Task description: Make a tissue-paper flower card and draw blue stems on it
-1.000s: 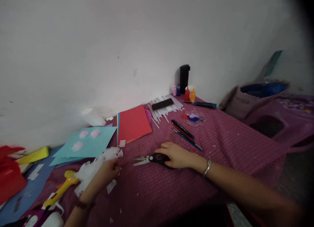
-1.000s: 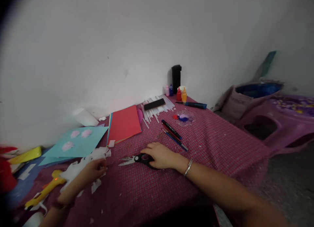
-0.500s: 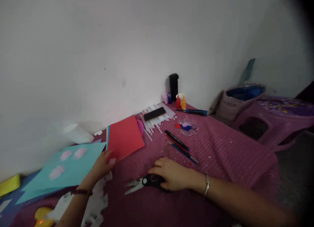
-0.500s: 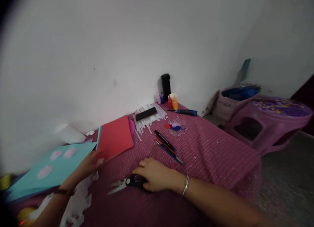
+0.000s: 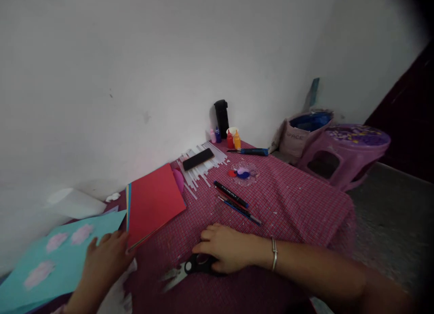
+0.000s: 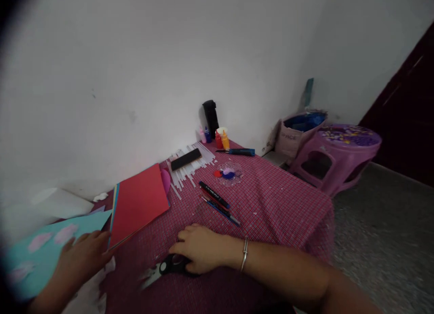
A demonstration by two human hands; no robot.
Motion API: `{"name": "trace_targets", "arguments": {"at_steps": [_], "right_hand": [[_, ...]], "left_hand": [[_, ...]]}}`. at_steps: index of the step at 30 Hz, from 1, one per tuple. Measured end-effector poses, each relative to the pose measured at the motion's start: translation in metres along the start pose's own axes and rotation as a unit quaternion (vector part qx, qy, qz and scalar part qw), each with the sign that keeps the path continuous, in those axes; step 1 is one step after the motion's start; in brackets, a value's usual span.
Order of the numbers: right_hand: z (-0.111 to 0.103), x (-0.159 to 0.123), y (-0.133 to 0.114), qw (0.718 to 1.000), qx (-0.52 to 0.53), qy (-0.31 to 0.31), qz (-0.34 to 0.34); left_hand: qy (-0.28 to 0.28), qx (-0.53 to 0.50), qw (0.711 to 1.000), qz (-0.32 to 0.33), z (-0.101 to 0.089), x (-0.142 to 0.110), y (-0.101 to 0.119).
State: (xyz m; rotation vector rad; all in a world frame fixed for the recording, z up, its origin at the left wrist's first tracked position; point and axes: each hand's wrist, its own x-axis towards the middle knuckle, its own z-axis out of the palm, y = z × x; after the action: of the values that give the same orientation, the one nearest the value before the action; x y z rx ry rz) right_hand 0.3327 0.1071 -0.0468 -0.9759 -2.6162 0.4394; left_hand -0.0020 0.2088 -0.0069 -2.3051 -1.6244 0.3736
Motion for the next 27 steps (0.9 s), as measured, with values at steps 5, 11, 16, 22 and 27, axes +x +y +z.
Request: {"name": "trace_targets", "arguments": {"at_steps": [5,11,16,22,27], "right_hand": [[0.001,-0.003,-0.002,1.0,-0.013,0.007,-0.005],[0.007,-0.007,-0.003,1.0,-0.01,0.017,-0.017],[0.006,-0.008,-0.009,0.999,-0.031,0.016,-0.017],[-0.01,-0.015,-0.003,0.999,0.004,-0.017,-0.044],[-0.029,0.003,0.009,0.998,0.044,-0.013,0.046]], "left_hand": [[0.021,-0.018,0.998,0.056,-0.02,0.031,0.068],[-0.014,-0.08,0.995,0.059,-0.002,0.061,0.081],[-0.025,-0.184,0.981,0.065,0.006,0.067,0.06],[0.012,-0.328,0.944,-0.006,0.035,0.068,0.001],[0.04,-0.435,0.892,-0.118,0.051,0.07,-0.037]]}}
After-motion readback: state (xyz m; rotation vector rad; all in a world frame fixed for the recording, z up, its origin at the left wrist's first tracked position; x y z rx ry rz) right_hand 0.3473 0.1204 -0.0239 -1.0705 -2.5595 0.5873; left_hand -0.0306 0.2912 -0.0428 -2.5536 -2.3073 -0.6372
